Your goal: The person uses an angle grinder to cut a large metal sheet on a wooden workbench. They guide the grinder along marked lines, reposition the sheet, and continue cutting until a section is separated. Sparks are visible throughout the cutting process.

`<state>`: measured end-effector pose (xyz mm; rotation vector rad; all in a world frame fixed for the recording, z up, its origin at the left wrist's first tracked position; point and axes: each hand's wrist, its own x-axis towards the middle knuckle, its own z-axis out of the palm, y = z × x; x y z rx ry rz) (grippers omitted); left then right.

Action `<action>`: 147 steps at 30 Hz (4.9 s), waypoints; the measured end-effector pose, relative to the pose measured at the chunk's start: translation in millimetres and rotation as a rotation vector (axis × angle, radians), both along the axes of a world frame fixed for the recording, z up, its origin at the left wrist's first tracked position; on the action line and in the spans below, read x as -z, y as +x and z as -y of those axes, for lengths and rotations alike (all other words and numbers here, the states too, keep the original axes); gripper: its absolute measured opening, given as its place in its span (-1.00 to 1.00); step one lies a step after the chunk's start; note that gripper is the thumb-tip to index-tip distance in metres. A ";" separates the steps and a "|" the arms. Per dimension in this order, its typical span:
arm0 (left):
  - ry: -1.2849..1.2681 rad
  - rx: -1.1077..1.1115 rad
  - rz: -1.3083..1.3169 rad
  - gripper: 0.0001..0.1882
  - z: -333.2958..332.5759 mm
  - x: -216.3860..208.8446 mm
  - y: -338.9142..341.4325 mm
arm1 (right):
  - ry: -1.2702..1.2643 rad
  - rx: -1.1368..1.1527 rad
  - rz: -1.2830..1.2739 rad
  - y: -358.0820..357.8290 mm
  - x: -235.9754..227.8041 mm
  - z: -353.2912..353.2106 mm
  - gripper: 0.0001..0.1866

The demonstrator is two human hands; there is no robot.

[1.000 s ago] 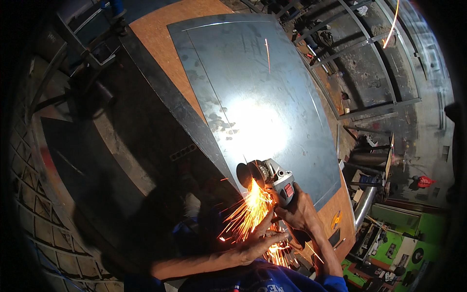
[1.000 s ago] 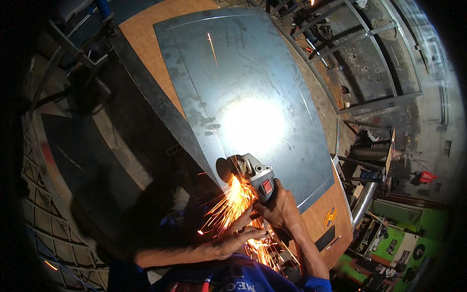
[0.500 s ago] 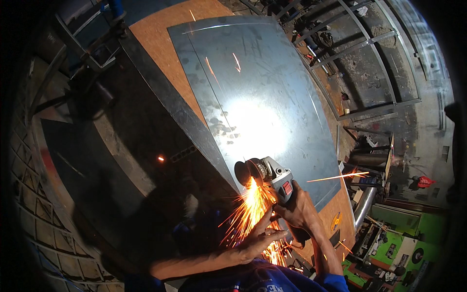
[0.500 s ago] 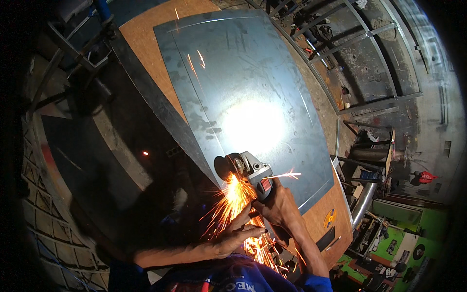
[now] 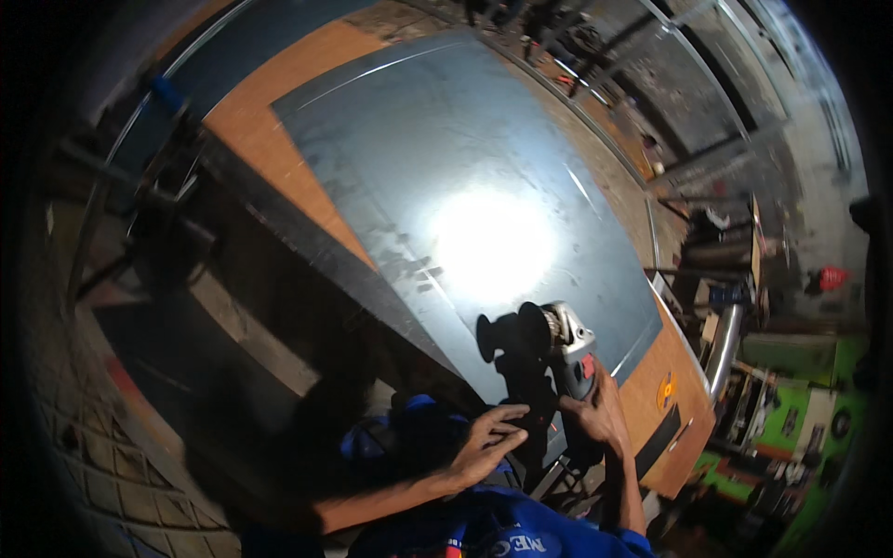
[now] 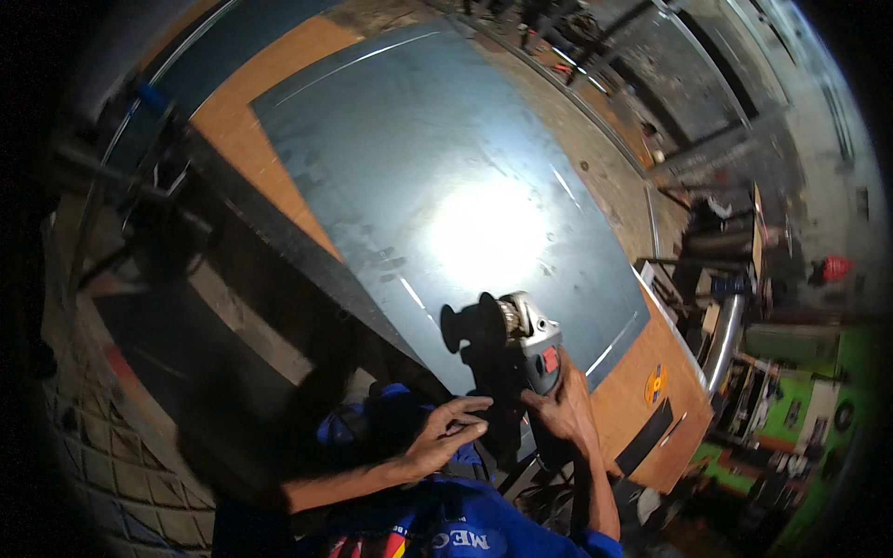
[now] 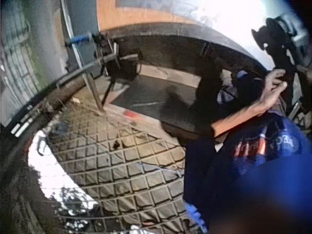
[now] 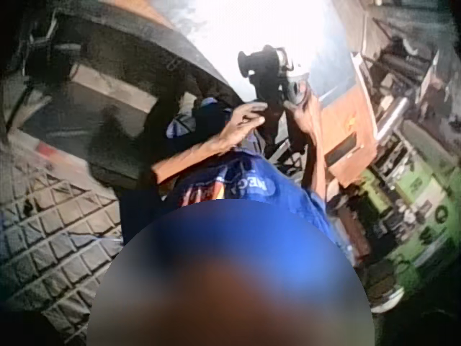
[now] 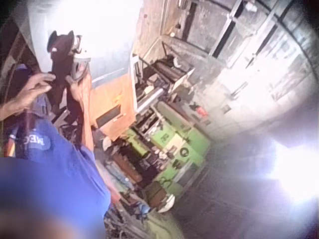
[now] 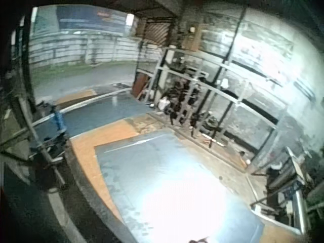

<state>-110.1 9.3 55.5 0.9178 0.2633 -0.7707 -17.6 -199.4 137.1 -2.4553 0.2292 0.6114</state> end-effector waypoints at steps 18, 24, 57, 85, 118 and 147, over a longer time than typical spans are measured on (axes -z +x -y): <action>0.564 0.622 1.820 -0.59 -31.2 34.6 70.8 | 0.209 1.281 0.259 -287.6 29.2 -1.9 -0.27; 0.624 0.496 2.124 -0.75 19.1 57.1 55.1 | 0.120 1.248 0.215 -322.9 44.4 -11.1 -0.36; 0.664 0.228 1.765 -0.77 31.5 73.6 9.1 | 0.140 0.729 -0.011 -310.9 61.8 41.3 -0.33; 0.600 0.188 1.754 -0.74 27.9 88.6 7.6 | 0.066 0.679 -0.077 -301.5 51.2 46.4 -0.37; 0.620 0.189 1.715 -0.77 27.3 85.7 3.0 | 0.031 0.663 -0.070 -280.5 42.1 46.2 -0.51; 0.601 0.234 1.732 -0.73 23.3 84.3 5.1 | 0.047 0.686 -0.096 -279.2 44.6 45.5 -0.39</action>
